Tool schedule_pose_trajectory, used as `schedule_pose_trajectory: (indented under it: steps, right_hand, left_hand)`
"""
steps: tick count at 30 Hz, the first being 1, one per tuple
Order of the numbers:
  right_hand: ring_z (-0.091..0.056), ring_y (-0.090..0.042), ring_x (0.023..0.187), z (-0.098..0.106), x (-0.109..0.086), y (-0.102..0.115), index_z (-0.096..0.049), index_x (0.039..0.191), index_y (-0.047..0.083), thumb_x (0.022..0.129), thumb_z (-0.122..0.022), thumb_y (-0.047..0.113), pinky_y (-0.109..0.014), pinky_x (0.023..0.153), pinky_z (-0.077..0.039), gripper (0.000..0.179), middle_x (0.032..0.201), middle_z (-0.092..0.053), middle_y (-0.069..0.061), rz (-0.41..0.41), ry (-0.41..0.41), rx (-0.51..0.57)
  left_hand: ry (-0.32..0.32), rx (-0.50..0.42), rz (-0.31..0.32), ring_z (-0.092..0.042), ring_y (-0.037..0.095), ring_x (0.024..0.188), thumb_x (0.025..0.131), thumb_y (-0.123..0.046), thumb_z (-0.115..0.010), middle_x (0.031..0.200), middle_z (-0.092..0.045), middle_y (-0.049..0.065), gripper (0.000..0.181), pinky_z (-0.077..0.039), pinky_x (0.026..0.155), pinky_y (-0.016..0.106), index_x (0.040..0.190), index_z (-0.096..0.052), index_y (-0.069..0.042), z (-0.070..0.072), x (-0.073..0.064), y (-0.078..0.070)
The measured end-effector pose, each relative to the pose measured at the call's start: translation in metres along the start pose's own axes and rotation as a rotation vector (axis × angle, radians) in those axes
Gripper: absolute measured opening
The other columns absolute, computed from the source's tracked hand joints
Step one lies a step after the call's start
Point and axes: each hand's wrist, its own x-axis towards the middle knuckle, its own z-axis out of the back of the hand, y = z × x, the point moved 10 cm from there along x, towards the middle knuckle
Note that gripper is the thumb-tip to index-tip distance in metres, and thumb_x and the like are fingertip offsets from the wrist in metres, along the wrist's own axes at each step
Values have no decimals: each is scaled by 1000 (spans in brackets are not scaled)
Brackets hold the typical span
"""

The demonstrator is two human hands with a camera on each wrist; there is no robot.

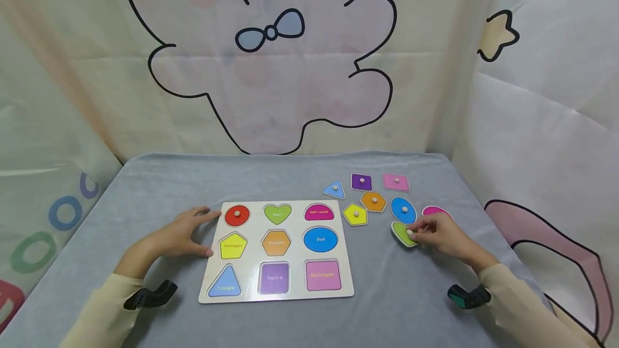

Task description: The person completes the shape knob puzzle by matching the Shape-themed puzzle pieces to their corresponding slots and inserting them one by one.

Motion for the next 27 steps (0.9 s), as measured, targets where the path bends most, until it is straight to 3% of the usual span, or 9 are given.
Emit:
schedule_pose_trajectory:
  steps: [10,20,27]
  right_hand:
    - [-52,-12,66,4,24,24,-77,108,3,91,-76,21,-22,54,-40,24,84,-64,-3,-56,-31,-48]
    - [-46,-8,57,-11,48,56,-78,103,4,88,-78,14,-22,49,-38,18,79,-63,-2,29,-37,19]
    - [-50,-16,69,-25,66,78,-77,104,4,89,-78,16,-21,54,-41,19,89,-68,-8,62,-7,14]
  left_hand:
    - [11,3,7,-34,52,142,71,-40,-91,155,-37,29,98,-36,111,70,153,-45,-12,0,0,-1]
    - [26,-3,4,-32,53,143,71,-41,-91,156,-36,30,99,-35,112,71,153,-44,-11,-3,1,1]
    - [23,3,0,-33,54,141,71,-42,-90,156,-36,31,99,-35,110,72,153,-44,-11,-3,4,2]
